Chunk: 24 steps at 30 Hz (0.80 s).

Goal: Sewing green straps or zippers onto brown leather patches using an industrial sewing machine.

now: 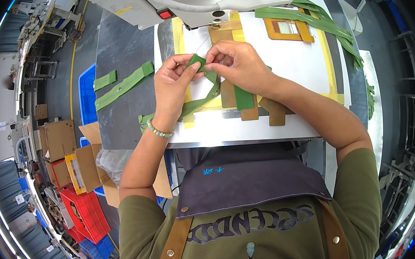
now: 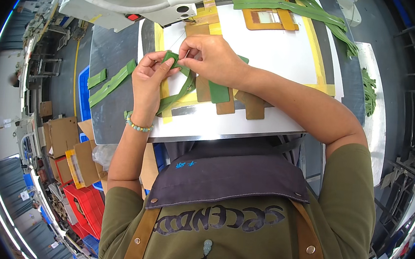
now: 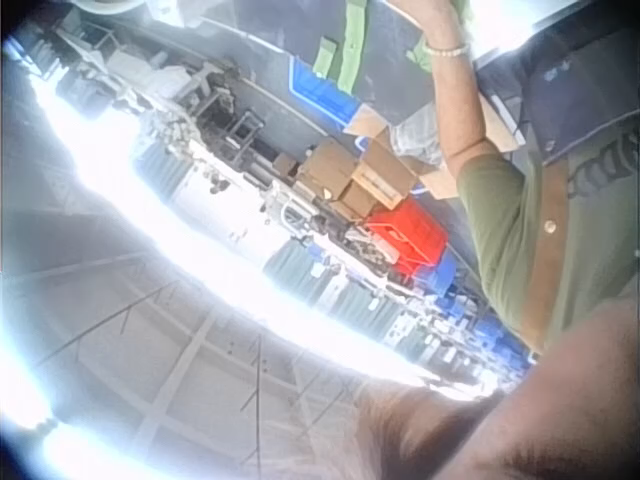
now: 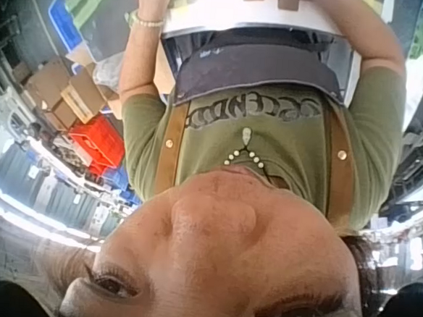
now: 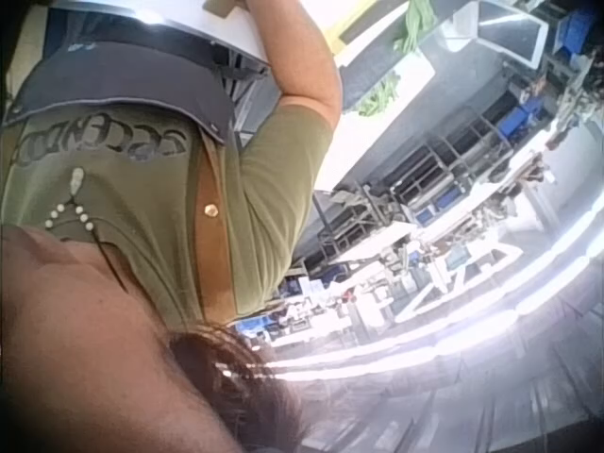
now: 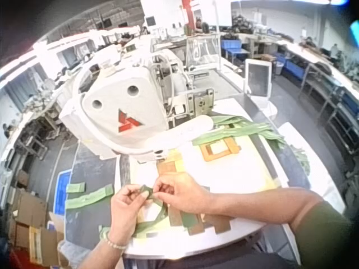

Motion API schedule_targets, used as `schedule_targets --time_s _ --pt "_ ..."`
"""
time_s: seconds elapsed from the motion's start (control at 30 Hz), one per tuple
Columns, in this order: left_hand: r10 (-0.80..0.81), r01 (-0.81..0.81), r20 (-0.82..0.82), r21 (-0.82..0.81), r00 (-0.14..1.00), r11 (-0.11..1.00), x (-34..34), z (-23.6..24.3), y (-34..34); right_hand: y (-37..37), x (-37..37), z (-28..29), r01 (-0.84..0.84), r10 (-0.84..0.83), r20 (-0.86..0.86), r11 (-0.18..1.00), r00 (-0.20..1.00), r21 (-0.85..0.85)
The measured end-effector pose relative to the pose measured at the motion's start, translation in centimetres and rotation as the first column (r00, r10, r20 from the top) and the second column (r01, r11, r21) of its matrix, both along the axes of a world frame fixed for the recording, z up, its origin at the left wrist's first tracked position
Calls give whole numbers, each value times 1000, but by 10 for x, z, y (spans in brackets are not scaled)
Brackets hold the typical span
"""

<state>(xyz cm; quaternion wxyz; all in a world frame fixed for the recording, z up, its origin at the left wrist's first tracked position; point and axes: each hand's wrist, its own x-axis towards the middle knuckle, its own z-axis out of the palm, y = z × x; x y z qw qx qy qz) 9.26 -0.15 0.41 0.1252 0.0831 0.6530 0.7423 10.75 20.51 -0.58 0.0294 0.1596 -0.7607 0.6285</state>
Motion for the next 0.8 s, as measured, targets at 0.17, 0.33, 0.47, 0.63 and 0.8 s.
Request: schedule_targets --time_s 0.17,0.33,0.47,0.63,0.8 --pt "-14 8 -34 -179 999 984 0 0 -3 0 2 7 8 -8 19 999 1000 36" --pt "-80 58 -64 -290 995 955 -2 3 -4 2 -3 4 36 -33 109 999 993 -23" --pt "-115 88 -88 -267 989 960 -5 -1 -8 1 -4 4 77 -72 157 997 985 -27" --pt "-127 99 -96 -256 987 962 -4 -1 -7 3 -6 6 93 -84 214 995 973 -33" --pt "-124 89 -100 -300 987 950 -1 4 -5 3 -6 4 100 -90 210 994 974 -40"
